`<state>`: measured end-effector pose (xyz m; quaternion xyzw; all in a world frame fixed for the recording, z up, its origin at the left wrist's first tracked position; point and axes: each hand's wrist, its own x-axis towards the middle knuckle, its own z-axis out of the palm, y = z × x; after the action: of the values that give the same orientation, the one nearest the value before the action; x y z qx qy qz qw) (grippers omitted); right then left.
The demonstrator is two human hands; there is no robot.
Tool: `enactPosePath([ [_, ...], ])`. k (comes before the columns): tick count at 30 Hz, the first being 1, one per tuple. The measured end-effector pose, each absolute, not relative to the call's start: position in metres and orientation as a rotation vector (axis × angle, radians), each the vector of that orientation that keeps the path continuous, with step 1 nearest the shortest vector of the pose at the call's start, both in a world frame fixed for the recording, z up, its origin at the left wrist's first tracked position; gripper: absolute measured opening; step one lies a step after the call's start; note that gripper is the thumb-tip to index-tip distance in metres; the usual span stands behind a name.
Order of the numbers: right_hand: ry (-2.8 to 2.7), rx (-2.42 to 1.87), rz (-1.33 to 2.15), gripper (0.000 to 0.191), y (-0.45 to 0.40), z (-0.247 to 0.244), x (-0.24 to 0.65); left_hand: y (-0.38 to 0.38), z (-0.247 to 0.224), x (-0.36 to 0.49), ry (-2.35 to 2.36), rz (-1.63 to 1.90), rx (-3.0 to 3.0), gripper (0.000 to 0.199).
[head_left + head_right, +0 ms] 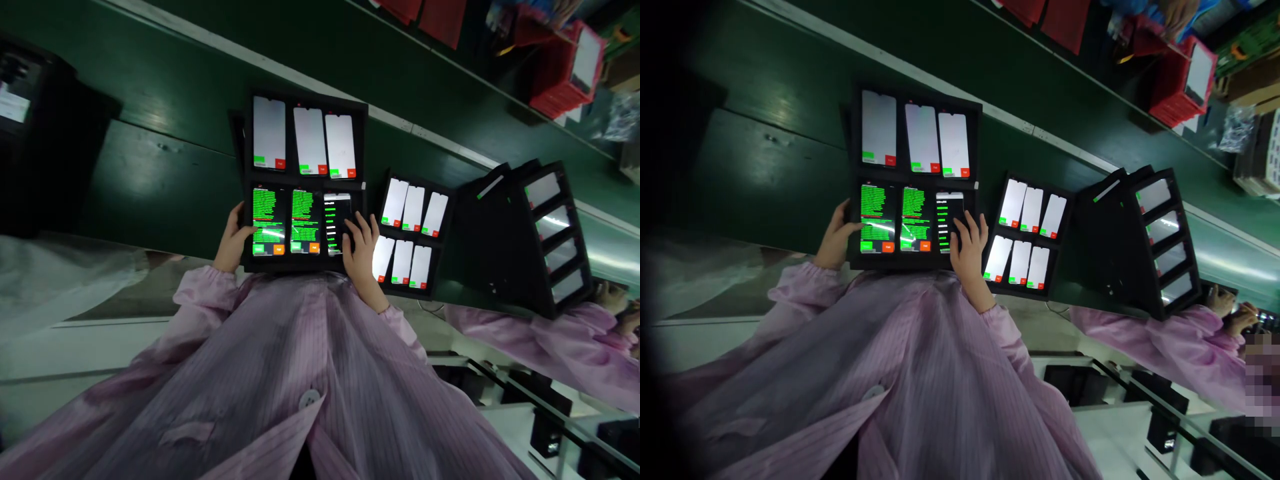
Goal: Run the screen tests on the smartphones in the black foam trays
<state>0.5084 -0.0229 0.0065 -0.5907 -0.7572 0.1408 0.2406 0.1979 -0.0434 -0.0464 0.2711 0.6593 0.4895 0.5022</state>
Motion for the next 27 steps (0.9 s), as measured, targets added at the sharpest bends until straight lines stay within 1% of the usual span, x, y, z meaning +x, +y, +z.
enactPosePath([
  [3,-1.983,-1.481,0.508,0.018,-0.040,0.011,0.514,-0.061,-0.048,0.191,1.580,1.118,0.708,0.075],
  [4,-1.986,-1.450,0.573,0.017,-0.046,0.012,0.514,-0.066,-0.048,0.188,1.575,1.101,0.723,0.075],
  [7,-2.051,-1.409,0.751,0.023,-0.061,0.014,0.510,-0.077,-0.052,0.183,1.569,1.051,0.780,0.076],
  [9,-2.103,-1.437,0.800,0.026,-0.067,0.016,0.507,-0.080,-0.054,0.181,1.565,1.029,0.840,0.079],
  [14,-2.203,-1.634,0.799,0.021,-0.068,0.018,0.507,-0.081,-0.062,0.179,1.566,1.021,0.990,0.084],
  [18,-2.275,-1.711,0.782,0.031,-0.064,0.022,0.504,-0.082,-0.071,0.175,1.583,0.993,1.066,0.088],
  [23,-2.493,-1.523,0.893,0.033,-0.058,0.035,0.477,-0.083,-0.078,0.172,1.637,0.935,1.103,0.096],
  [27,-2.679,-1.403,0.969,0.032,-0.047,0.043,0.451,-0.082,-0.075,0.173,1.624,0.943,1.091,0.092],
])
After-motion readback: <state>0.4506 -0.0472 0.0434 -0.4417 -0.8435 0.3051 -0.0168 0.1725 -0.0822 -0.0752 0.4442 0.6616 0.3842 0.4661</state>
